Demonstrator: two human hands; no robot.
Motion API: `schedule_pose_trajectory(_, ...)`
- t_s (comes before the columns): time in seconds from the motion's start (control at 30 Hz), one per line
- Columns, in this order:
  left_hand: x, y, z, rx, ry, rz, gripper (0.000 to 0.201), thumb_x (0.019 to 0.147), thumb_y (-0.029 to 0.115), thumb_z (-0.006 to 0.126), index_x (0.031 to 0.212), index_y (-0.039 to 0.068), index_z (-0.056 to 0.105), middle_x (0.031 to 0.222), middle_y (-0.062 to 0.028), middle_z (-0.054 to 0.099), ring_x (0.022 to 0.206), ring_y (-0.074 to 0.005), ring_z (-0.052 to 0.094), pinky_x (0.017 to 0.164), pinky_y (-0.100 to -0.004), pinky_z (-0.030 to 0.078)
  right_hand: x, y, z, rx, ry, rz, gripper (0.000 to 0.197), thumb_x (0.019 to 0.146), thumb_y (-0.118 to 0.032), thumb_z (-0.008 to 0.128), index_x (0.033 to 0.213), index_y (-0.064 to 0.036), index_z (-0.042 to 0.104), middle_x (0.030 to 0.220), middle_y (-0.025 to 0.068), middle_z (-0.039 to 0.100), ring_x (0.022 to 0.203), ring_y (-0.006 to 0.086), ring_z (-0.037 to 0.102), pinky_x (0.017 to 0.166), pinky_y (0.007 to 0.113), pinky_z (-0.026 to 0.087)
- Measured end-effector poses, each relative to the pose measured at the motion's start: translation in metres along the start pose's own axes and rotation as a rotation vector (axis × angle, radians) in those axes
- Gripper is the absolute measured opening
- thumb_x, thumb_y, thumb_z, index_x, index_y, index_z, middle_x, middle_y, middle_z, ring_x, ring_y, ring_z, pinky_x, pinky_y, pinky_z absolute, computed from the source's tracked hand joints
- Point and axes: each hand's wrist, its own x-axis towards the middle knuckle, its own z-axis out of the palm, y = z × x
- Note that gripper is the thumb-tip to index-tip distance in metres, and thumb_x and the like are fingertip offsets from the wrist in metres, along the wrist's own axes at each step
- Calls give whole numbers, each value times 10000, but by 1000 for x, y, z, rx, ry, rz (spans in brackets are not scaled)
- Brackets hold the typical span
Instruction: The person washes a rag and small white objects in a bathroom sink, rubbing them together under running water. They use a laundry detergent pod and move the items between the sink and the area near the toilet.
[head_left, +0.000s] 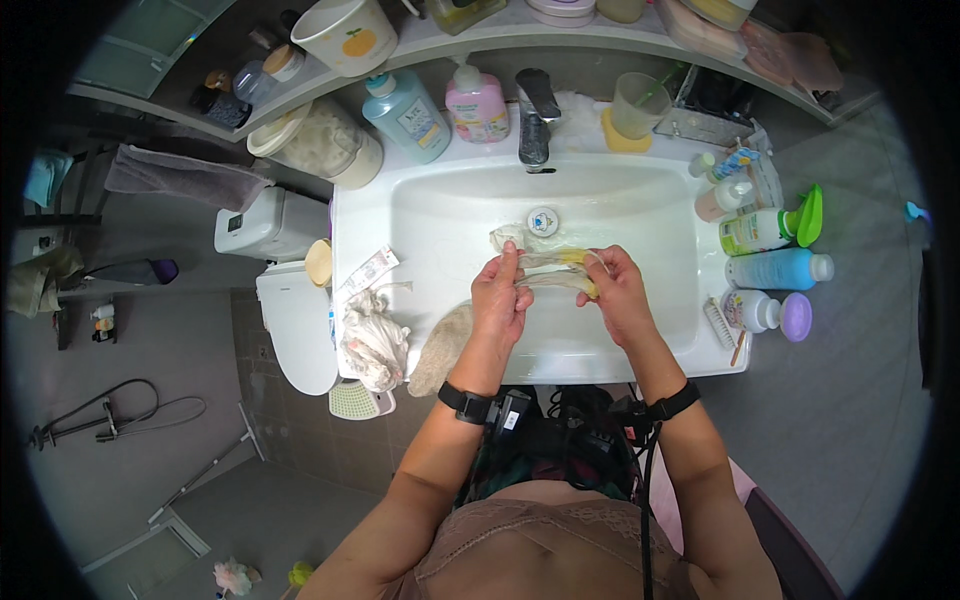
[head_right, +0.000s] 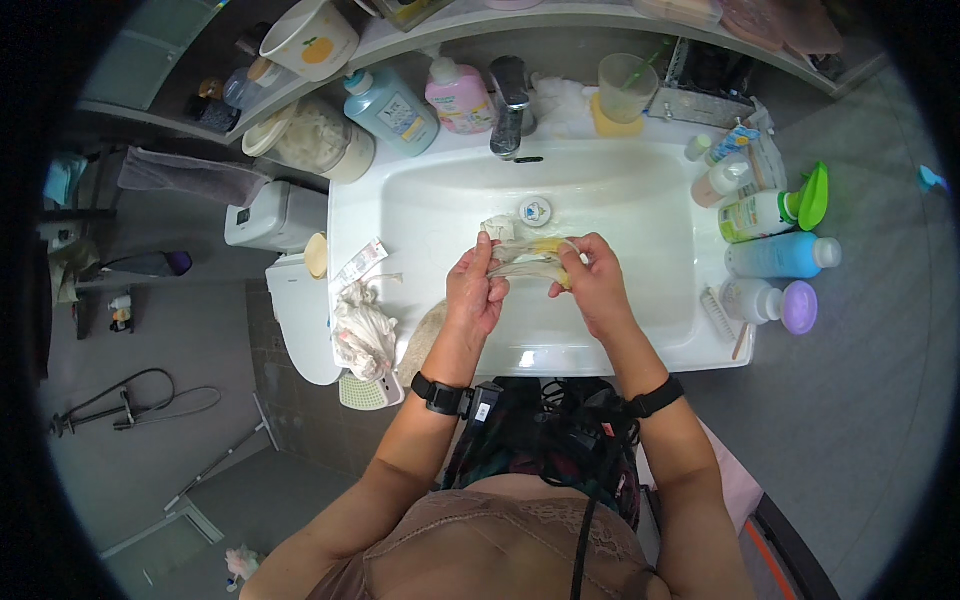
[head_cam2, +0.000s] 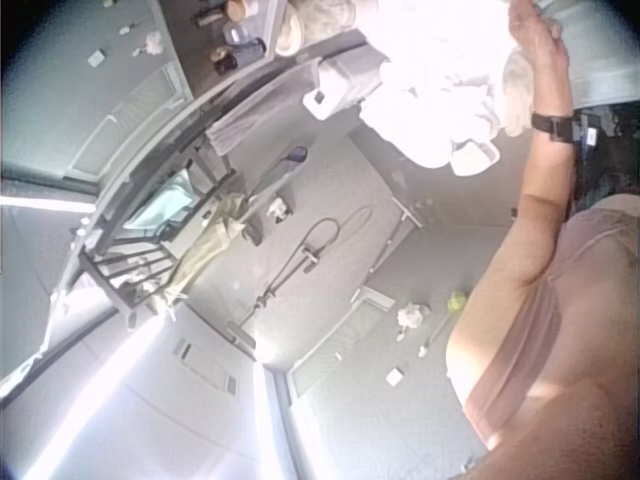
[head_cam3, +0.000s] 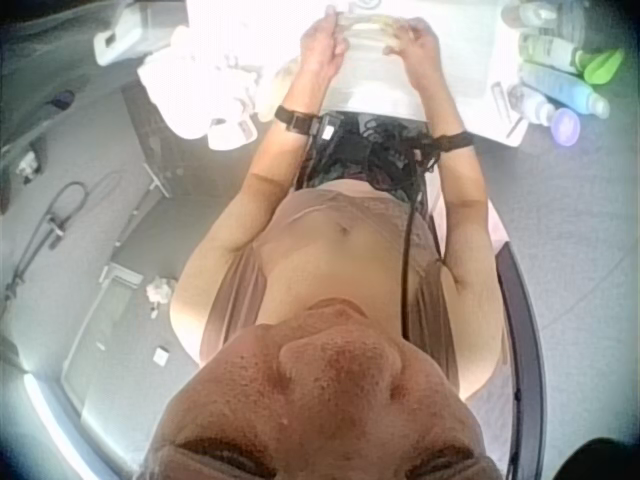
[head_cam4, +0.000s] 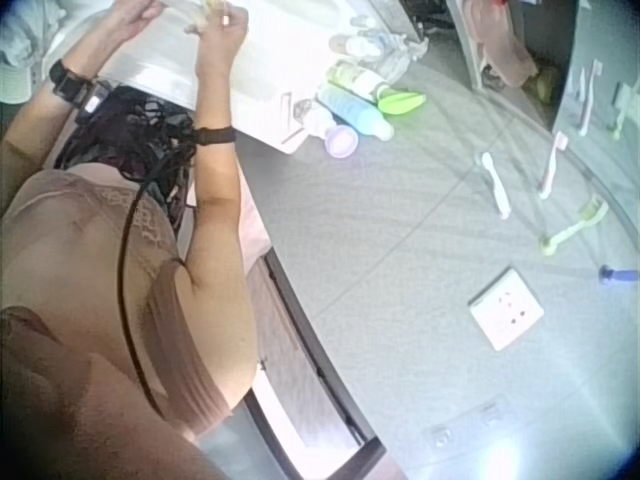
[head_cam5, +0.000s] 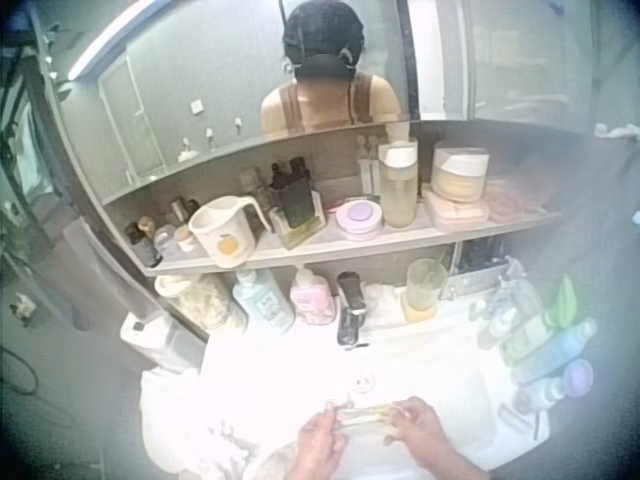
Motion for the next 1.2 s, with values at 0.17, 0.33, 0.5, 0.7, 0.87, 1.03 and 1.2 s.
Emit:
schedule_pose_trajectory(0.17, 13, -22, -21, -80, 60, -62, 495, 1274, 550, 921, 1248, 74, 789, 990, 14, 683, 628, -97, 461, 528, -274, 342, -23, -1, 50, -172, 38, -246, 100, 1303, -132, 786, 1258, -81, 713, 1443, 159, 817, 901, 257, 860, 770, 464, 734)
schedule_pose_trajectory(0.33, 7, -45, 0, -183, 40, -276, 447, 1322, 570, 838, 1190, 150, 754, 958, 14, 691, 649, -147, 521, 544, -317, 403, -18, 42, 70, -1114, -163, -927, 181, 1202, -149, 811, 1367, -77, 787, 1449, 225, 839, 975, 442, 888, 847, 605, 742)
schedule_pose_trajectory(0.5, 0, -48, 15, -80, -342, -433, 465, 1408, 619, 624, 1221, 211, 744, 979, -4, 721, 784, -183, 643, 663, -378, 534, 37, 24, 46, -1211, 111, -731, 354, 1280, -307, 751, 1055, -44, 826, 1054, 251, 835, 925, 522, 829, 823, 624, 683)
schedule_pose_trajectory(0.7, 4, -51, 8, -127, -245, -391, 491, 1414, 624, 594, 1257, 179, 726, 960, -19, 680, 734, -211, 646, 623, -422, 529, 36, 5, 66, -1166, 18, -514, 343, 1301, -344, 732, 1191, -91, 936, 1190, 232, 923, 1014, 496, 900, 894, 615, 720)
schedule_pose_trajectory(0.87, 5, -37, 8, -125, -110, -317, 365, 1430, 488, 579, 1347, 155, 703, 942, -47, 694, 659, -218, 592, 553, -406, 487, 6, 37, 80, -1309, 6, -799, 464, 1346, -411, 655, 1206, -111, 979, 997, 211, 895, 979, 437, 899, 883, 566, 716)
schedule_pose_trajectory(1.03, 10, -23, -12, -250, -475, -411, 345, 1439, 415, 546, 1454, 121, 726, 1034, -103, 810, 820, -284, 788, 676, -463, 658, 54, -14, 97, -1192, -13, -90, 382, 1291, -371, 738, 1229, -92, 991, 1505, 292, 921, 1092, 504, 946, 1010, 598, 769)
schedule_pose_trajectory(1.2, 1, -11, 44, -203, 131, -408, 420, 1432, 475, 573, 1531, 90, 710, 1080, -85, 719, 619, -217, 585, 510, -415, 423, 52, 27, 67, -1362, -57, -434, 378, 1270, -342, 717, 1206, -55, 954, 1312, 280, 943, 1018, 496, 933, 926, 635, 741)
